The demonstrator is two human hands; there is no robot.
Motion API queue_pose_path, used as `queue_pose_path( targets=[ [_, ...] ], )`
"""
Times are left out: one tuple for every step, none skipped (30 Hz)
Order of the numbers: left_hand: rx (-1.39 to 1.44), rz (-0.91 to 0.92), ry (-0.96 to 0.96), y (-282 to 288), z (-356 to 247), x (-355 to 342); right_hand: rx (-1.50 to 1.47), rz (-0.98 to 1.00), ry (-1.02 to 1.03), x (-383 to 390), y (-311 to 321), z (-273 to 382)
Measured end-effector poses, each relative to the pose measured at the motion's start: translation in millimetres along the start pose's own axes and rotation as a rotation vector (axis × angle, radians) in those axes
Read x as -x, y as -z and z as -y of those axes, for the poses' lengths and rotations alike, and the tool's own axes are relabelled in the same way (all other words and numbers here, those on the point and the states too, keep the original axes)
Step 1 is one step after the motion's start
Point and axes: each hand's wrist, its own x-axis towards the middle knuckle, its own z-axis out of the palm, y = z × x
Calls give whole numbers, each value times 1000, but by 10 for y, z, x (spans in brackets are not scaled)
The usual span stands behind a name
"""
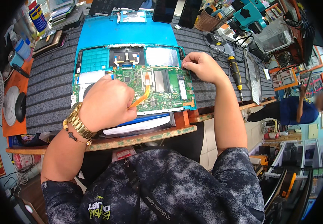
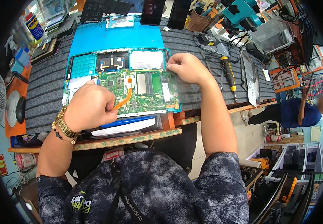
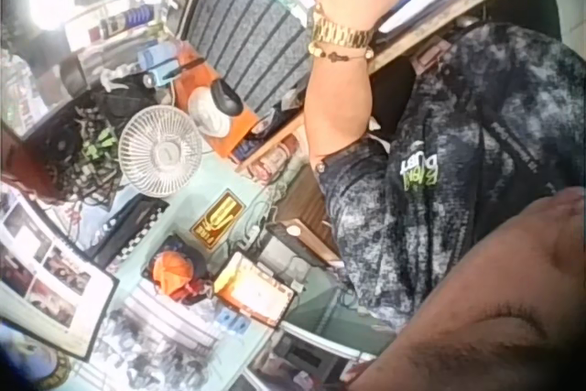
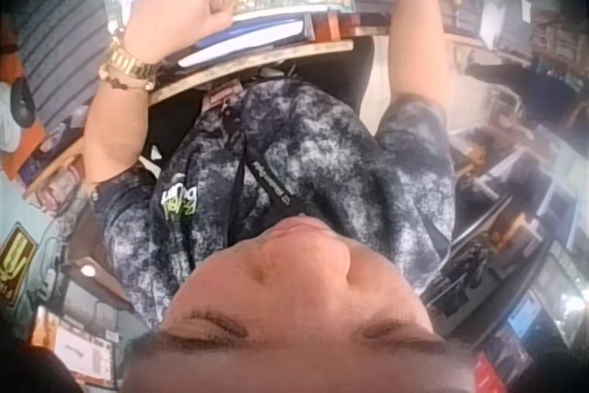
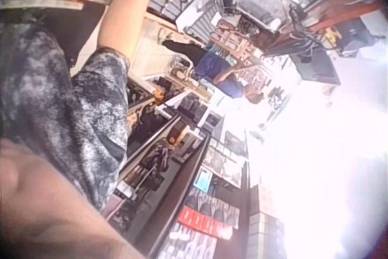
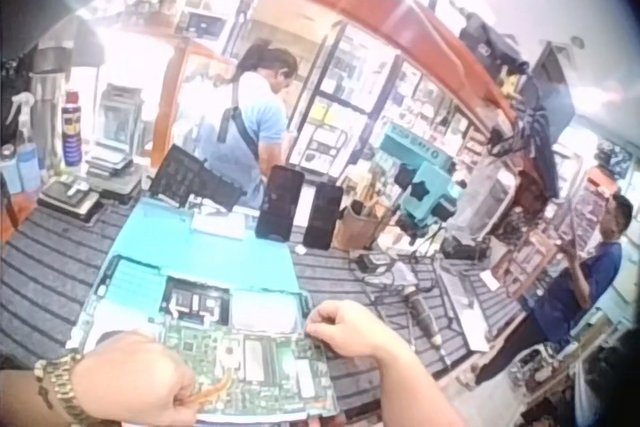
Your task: The person removes internal components from a laptop, including disconnecting ribbon cables by hand, removing a metal plate with a screwdriver, and lifting the motherboard out of the chassis.
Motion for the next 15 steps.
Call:
queue_pose_path(
  targets=[
    [10,7,6,0,1,1,-13,-2,-9,0,-6,-10],
    [9,11,7,1,2,0,-26,-4,-17,-1,-11,-21],
    [-1,8,0,2,5,-1,-22,-2,-18,-3,-14,-30],
    [14,17,9,2,7,-2,-19,-1,-19,-5,-18,-38],
    [19,19,12,3,10,-1,-15,1,-21,-5,-20,-43],
    [16,16,8,4,12,-1,-22,1,-16,-4,-23,-44],
    [23,20,13,5,12,-1,-29,1,-12,-1,-28,-44],
    [22,19,12,6,12,-1,-36,1,-7,5,-36,-43],
    [11,19,11,8,13,-2,-30,-15,-21,16,-45,-40],
    [24,14,4,13,16,-1,-26,-30,-33,33,-61,-39],
    [29,10,-3,17,13,2,-31,-43,-33,57,-82,-39],
    [21,15,-5,23,15,2,-30,-78,-32,78,-115,-41],
    [33,8,-8,26,14,-1,-37,-110,-18,104,-144,-46],
    [33,11,-4,31,11,4,-54,-136,-7,127,-189,-52],
    [29,13,-4,36,8,6,-104,-142,-20,151,-226,-60]
  ],
)
